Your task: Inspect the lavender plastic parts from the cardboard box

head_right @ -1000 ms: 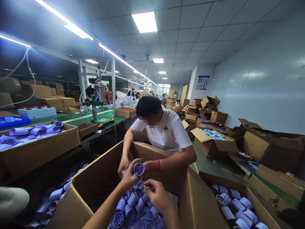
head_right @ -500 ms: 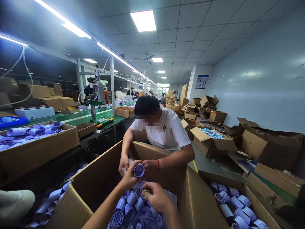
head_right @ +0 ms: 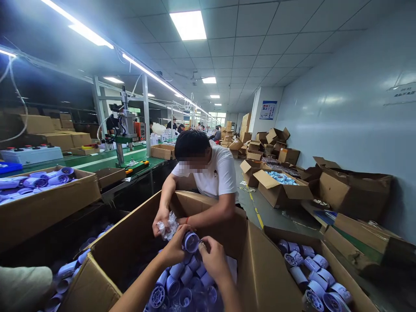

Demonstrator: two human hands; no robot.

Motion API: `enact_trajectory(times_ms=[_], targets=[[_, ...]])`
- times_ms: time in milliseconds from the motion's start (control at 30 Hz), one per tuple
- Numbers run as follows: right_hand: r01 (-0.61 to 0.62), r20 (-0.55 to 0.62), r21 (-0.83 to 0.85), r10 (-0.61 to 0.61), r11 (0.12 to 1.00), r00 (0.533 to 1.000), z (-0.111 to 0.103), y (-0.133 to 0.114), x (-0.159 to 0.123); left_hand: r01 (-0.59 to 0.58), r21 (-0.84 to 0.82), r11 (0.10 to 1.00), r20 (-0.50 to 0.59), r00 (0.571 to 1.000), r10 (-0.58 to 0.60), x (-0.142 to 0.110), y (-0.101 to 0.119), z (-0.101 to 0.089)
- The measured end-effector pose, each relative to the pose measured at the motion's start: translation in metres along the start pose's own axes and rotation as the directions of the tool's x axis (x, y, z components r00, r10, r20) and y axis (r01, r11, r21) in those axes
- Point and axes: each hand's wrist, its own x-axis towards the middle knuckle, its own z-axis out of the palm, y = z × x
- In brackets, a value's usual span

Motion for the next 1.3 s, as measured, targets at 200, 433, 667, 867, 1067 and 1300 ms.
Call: enact_trajectory(times_ms=[200,433,667,867,1067,1300], targets=[[0.154,-0.171,-0.139,-0.177,0.978,0.969,0.006,-0.004,-0.005,0.021,-0.018,1.0,0.035,0.999,-0.021,0.0,0.004,0.0],[0.222,-0.054,-0.236,-0.24,0.946,0.969,0.017,-0.006,-0.01,0.021,-0.099,0.995,0.077,0.997,-0.014,-0.003,0.006,0.002],[0.182,-0.008,-0.512,-0.216,0.84,0.976,0.016,-0.021,-0.016,-0.017,-0.095,0.995,0.093,0.995,0.026,-0.003,0.005,0.001],[0.199,-0.019,-0.508,-0.242,0.838,0.97,0.018,-0.023,-0.015,-0.017,-0.185,0.983,0.06,0.998,0.029,-0.003,0.0,0.002],[0.25,-0.141,-0.463,-0.349,0.85,0.926,0.02,-0.008,-0.007,-0.007,-0.234,0.972,0.067,0.997,0.023,-0.001,0.003,0.0],[0.258,-0.161,-0.443,-0.359,0.859,0.919,0.022,0.002,-0.001,0.029,-0.166,0.986,0.093,0.996,-0.013,0.0,0.007,-0.003]])
